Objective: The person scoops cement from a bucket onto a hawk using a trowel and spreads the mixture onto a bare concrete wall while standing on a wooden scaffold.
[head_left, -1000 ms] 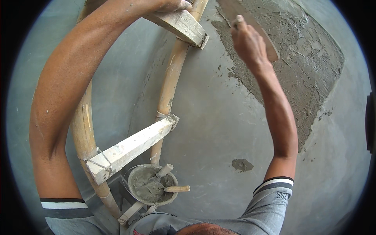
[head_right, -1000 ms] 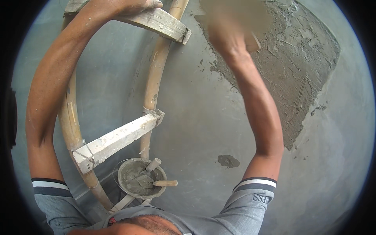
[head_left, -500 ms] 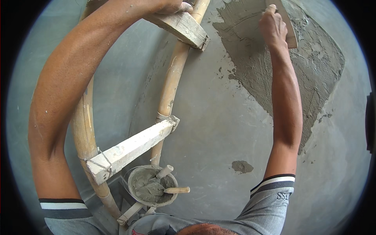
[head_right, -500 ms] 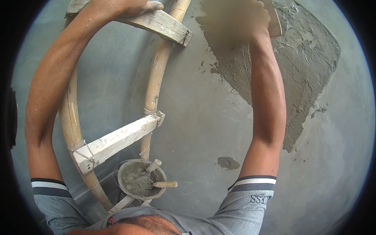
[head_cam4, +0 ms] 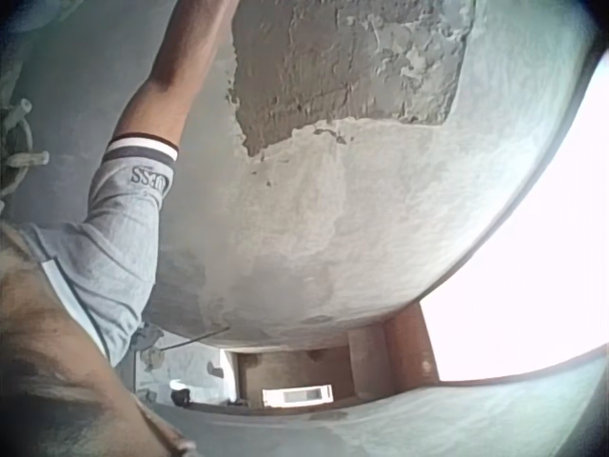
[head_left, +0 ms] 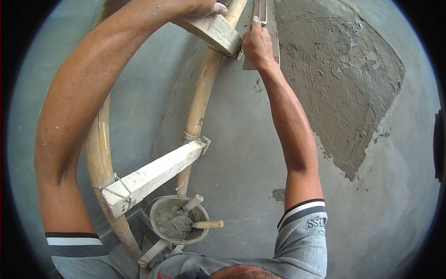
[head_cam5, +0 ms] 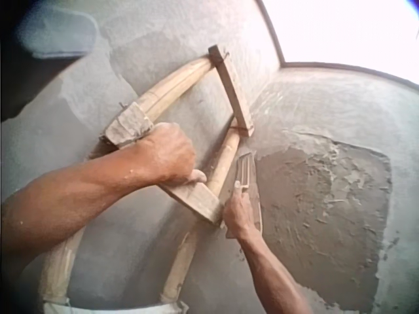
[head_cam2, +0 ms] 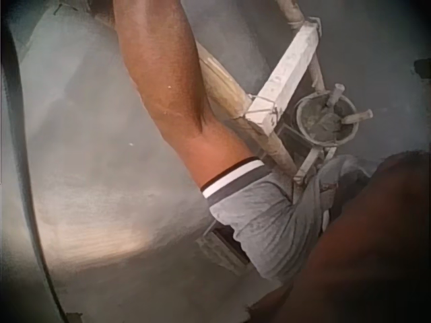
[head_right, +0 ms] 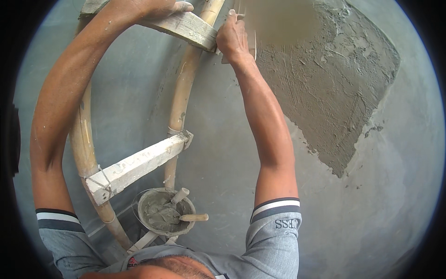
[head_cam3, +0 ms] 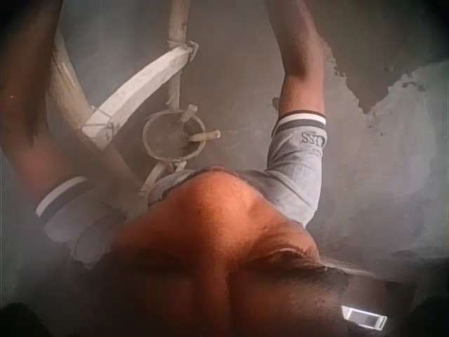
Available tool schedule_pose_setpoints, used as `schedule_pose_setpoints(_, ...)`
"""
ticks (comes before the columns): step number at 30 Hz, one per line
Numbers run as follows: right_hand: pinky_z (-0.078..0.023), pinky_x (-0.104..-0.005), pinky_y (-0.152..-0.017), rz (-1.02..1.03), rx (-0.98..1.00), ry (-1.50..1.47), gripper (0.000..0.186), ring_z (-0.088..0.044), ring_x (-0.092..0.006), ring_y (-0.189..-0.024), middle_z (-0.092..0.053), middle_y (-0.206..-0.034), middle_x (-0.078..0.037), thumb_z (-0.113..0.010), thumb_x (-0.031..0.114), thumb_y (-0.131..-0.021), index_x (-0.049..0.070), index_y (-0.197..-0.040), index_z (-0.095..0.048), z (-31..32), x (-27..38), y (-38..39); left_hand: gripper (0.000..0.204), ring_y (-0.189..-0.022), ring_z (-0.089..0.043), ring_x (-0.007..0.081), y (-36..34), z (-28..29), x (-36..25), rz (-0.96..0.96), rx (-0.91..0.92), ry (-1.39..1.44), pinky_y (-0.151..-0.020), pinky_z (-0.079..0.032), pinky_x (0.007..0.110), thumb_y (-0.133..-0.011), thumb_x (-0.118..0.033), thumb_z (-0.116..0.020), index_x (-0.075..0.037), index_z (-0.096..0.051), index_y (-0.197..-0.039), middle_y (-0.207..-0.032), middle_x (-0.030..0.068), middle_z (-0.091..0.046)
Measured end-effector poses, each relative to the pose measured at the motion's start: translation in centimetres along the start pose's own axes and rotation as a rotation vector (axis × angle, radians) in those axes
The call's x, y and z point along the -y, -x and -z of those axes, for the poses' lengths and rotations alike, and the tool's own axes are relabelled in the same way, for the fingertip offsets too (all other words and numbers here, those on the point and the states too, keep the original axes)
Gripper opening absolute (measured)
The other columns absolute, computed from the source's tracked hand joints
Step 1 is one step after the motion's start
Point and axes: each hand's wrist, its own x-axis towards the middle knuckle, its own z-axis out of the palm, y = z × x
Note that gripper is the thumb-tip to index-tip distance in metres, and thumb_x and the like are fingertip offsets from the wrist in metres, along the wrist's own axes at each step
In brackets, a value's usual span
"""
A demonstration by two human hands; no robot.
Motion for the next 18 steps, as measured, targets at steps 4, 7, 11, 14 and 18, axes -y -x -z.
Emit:
schedule_pose_setpoints(4,-0.053,-0.0527,-0.085,0.008,0.078,0.160,0.051,-0.063,-0.0450,-0.097,-0.056,-0.111,-0.036,-0.039,0.014,-0.100,-0.002,-0.148,-0.035,3.2,0.5,-1.2,0.066,-0.091,-0.072,0.0275,0.6,0.7,0.5,0.006,0.059,-0.032,-0.081,-0.054,0.041,-0.095,-0.063,-0.045,-0.006,-0.078,-0.094,-0.093,0.0124,-0.075)
schedule_pose_setpoints(7,-0.055,-0.0528,-0.080,-0.037,-0.030,0.265,0.047,-0.066,-0.0430,-0.094,-0.061,-0.105,-0.031,-0.040,0.014,-0.100,-0.004,-0.143,-0.038,6.7,-1.7,-4.0,0.066,-0.091,-0.072,0.0275,0.7,1.1,0.5,0.006,0.076,-0.059,-0.081,-0.054,0.041,-0.096,-0.063,-0.044,-0.005,-0.078,-0.093,-0.092,0.0125,-0.075)
schedule_pose_setpoints(11,-0.056,-0.0478,-0.086,0.040,-0.145,0.427,0.048,-0.066,-0.0447,-0.104,-0.062,-0.115,-0.034,-0.048,0.017,-0.100,-0.010,-0.138,-0.040,11.8,-3.7,-3.9,0.067,-0.091,-0.072,0.0273,0.6,0.4,-0.3,-0.059,-0.002,0.035,-0.081,-0.054,0.040,-0.095,-0.063,-0.044,-0.006,-0.078,-0.093,-0.093,0.0123,-0.075)
schedule_pose_setpoints(14,-0.057,-0.0470,-0.088,0.243,-0.132,0.251,0.050,-0.066,-0.0420,-0.105,-0.063,-0.115,-0.032,-0.047,0.019,-0.101,-0.012,-0.139,-0.038,9.9,-2.8,-0.6,0.067,-0.092,-0.072,0.0276,1.0,1.8,0.5,0.027,0.083,-0.047,-0.082,-0.053,0.041,-0.095,-0.063,-0.045,-0.005,-0.078,-0.094,-0.094,0.0121,-0.075)
schedule_pose_setpoints(18,-0.055,-0.0471,-0.080,0.209,0.033,0.123,0.046,-0.065,-0.0407,-0.095,-0.061,-0.106,-0.031,-0.048,0.017,-0.101,-0.012,-0.135,-0.039,6.2,0.4,3.7,0.066,-0.093,-0.072,0.0278,0.3,-0.3,0.1,0.022,0.041,-0.002,-0.083,-0.053,0.042,-0.094,-0.064,-0.046,-0.006,-0.078,-0.096,-0.096,0.0122,-0.075)
